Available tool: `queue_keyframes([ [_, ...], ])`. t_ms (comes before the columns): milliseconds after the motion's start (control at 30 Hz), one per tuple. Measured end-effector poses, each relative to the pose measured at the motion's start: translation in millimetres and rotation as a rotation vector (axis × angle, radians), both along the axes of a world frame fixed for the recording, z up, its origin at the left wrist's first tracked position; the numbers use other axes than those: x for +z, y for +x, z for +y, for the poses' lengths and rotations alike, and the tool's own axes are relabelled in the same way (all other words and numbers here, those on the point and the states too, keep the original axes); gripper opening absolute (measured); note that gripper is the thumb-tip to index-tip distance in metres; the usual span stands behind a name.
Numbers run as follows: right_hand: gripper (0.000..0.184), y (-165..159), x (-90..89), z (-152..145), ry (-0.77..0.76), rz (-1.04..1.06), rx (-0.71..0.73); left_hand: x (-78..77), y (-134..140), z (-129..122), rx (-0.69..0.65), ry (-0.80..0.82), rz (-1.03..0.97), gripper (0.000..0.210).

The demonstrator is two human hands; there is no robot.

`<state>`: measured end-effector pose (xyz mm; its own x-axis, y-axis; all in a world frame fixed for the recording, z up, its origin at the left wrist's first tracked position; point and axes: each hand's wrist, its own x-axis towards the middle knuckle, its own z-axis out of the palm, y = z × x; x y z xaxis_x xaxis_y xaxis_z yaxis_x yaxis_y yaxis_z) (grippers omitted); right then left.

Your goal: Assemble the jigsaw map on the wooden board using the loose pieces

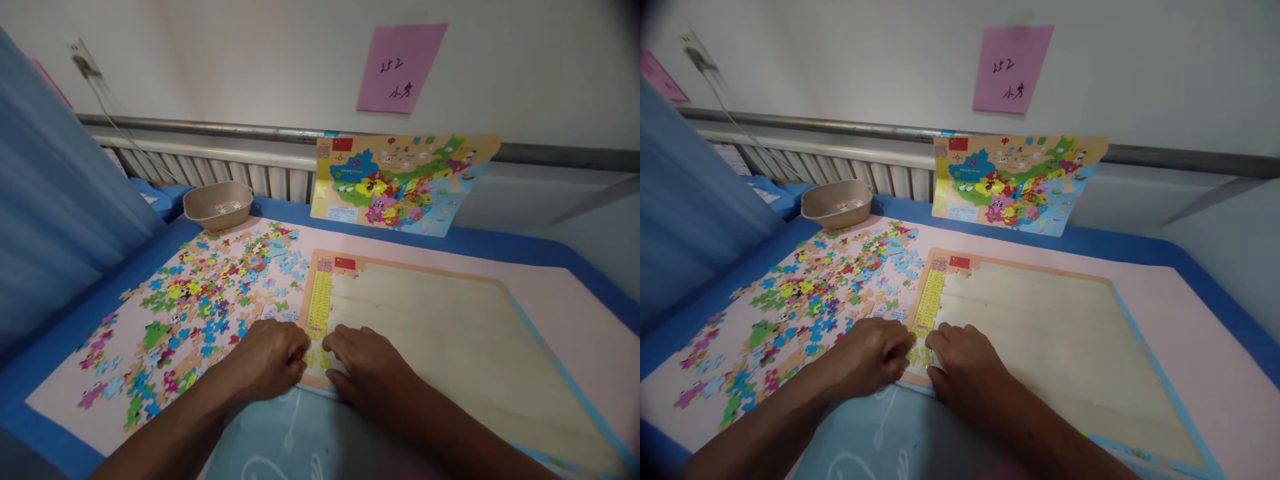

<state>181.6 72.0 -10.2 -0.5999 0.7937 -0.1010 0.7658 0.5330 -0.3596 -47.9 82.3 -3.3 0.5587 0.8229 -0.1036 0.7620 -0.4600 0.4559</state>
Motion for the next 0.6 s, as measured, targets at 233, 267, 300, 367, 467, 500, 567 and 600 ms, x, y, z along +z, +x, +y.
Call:
queue_keyframes([
  [233,0.022,2.5,-3.7,-1.3,0.015,0.035,-0.028,-0.3,-0.1,-0.3,-0.003,0.003,0.011,0.011],
  [267,0.022,2.7,-3.6,-1.2,0.012,0.038,-0.032,0.0,-0.1,-0.4,-0.004,0.003,0.013,0.012],
  [300,0.022,2.8,-3.4,-1.0,0.010,0.041,-0.033,0.1,-0.1,-0.5,-0.001,0.003,0.015,0.012],
  [367,0.023,3.0,-3.1,-0.4,0.001,0.048,-0.027,0.3,-0.1,-0.5,0.005,-0.004,0.017,0.013],
  [467,0.022,3.1,-3.9,0.5,-0.003,0.057,-0.024,0.0,0.0,-0.5,0.013,-0.010,0.011,0.014],
  [500,0.021,3.1,-4.6,0.7,0.002,0.059,-0.024,0.1,-0.1,-0.4,0.014,-0.010,0.006,0.014],
  [567,0.020,3.3,-6.6,0.6,0.016,0.068,-0.024,1.0,-1.1,0.0,0.022,-0.017,-0.005,0.014],
  [600,0.020,3.4,-7.6,0.4,0.024,0.073,-0.026,2.0,-2.1,0.6,0.030,-0.023,-0.008,0.014],
])
